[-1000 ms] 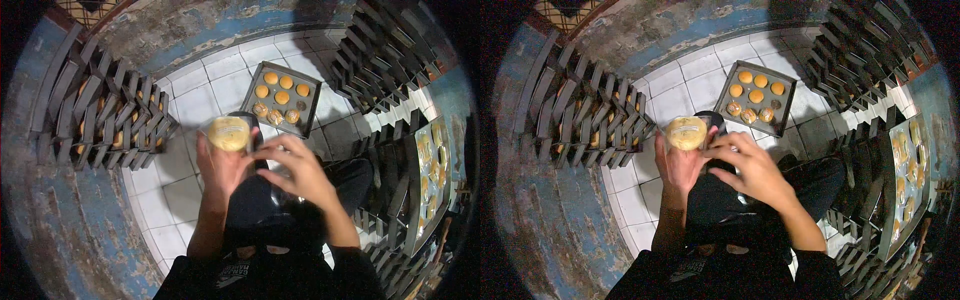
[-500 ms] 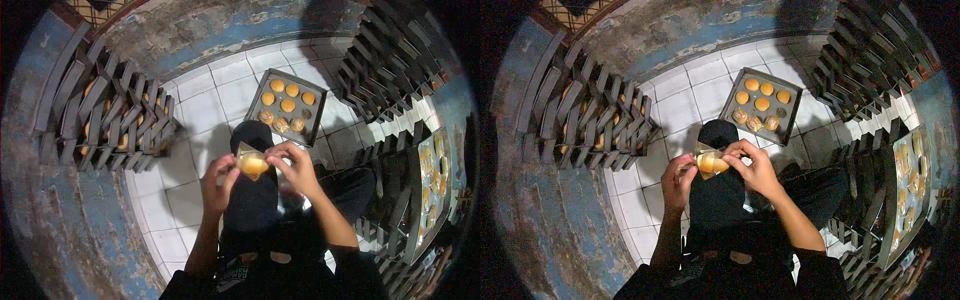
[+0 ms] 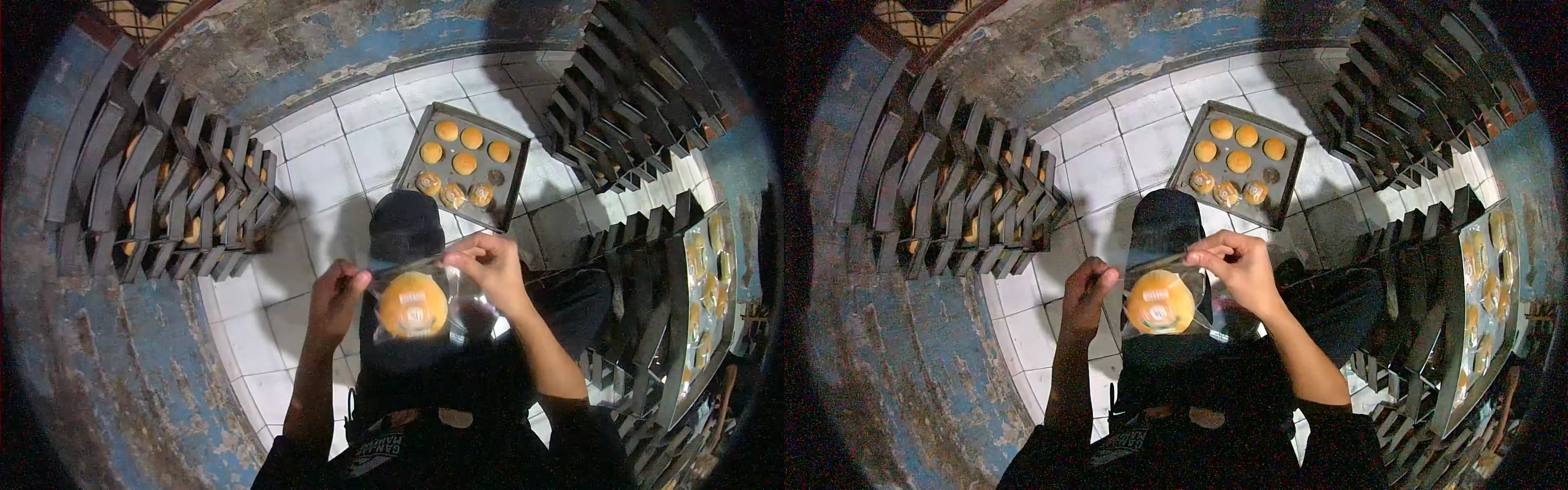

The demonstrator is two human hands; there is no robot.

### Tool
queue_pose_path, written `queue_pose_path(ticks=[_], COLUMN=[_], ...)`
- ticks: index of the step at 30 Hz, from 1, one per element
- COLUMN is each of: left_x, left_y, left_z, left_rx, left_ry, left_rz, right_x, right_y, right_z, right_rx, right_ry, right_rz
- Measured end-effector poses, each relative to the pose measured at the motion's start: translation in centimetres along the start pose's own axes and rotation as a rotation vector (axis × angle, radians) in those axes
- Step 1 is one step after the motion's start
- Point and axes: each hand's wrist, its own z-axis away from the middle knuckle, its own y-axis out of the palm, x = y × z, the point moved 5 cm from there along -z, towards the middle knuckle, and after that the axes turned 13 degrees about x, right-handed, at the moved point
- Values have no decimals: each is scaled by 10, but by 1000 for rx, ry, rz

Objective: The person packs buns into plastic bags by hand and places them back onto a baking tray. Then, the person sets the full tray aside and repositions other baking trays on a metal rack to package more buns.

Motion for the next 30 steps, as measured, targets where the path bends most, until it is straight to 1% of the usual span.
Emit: queue_pose_path(ticks=[1, 2, 4, 5, 6, 8, 10, 11, 12, 13, 14, 15, 16, 17, 18, 19, 21, 22, 23, 24, 25, 26, 27, 28, 29, 30], left_x=[1, 6, 4, 28, 41, 72, 78, 84, 85, 81, 84, 84, 84, 80, 76, 69, 65, 67, 67, 61, 60, 61, 58, 56, 60, 66], left_y=[0, 1, 8, 11, 13, 17, 20, 20, 22, 21, 20, 19, 18, 18, 20, 18, 19, 23, 27, 32, 35, 38, 37, 36, 38, 36], left_z=[3, 11, 24, 30, 35, 45, 46, 45, 42, 39, 36, 32, 28, 26, 24, 20, 9, 8, 4, -5, -8, -12, -14, -14, -16, -17], left_rx=[2, 1, 1, 6, 9, 24, 17, 34, 53, 74, 79, 88, 98, 101, 104, 51, -20, -19, -52, -82, -156, -140, -185, -233, -219, -251], left_ry=[43, 19, 14, -55, -67, -336, -379, -399, -416, -457, -460, -427, -393, -321, -320, -269, -143, -146, -144, -136, -182, -166, -112, -60, -49, -44], left_rz=[9, 13, -181, -121, -115, -60, -108, -83, -58, -32, -34, -42, -50, -34, -38, -85, -205, -203, -250, -296, -301, -291, -336, -381, -373, -261], right_x=[1, 2, -9, -17, -32, -59, -77, -82, -85, -94, -100, -101, -102, -98, -95, -78, -53, -54, -57, -58, -55, -57, -58, -60, -68, -75], right_y=[-1, 2, 3, 5, 7, 6, 7, 5, 2, 1, 1, 2, -2, -2, 0, 3, 3, -1, -9, -25, -42, -62, -81, -99, -119, -143], right_z=[8, 17, 29, 36, 43, 47, 52, 53, 50, 47, 43, 38, 36, 31, 27, 28, 26, 27, 26, 21, 17, 14, 12, 7, -5, -19], right_rx=[1, -10, -6, -7, -21, -29, -21, 28, 25, 74, 124, 195, 191, 310, 429, 459, 505, 534, 529, 461, 386, 210, 34, -175, -303, -391], right_ry=[14, -18, 84, 97, 140, 194, 266, 321, 329, 382, 433, 487, 486, 400, 312, 331, 410, 513, 516, 364, 211, 197, 186, 185, 38, -26], right_rz=[84, 22, 89, 85, 126, 164, 80, 3, -1, -96, -191, -208, -212, -113, -12, -194, -324, -379, -376, -242, -104, -62, -16, 95, 31, -22])
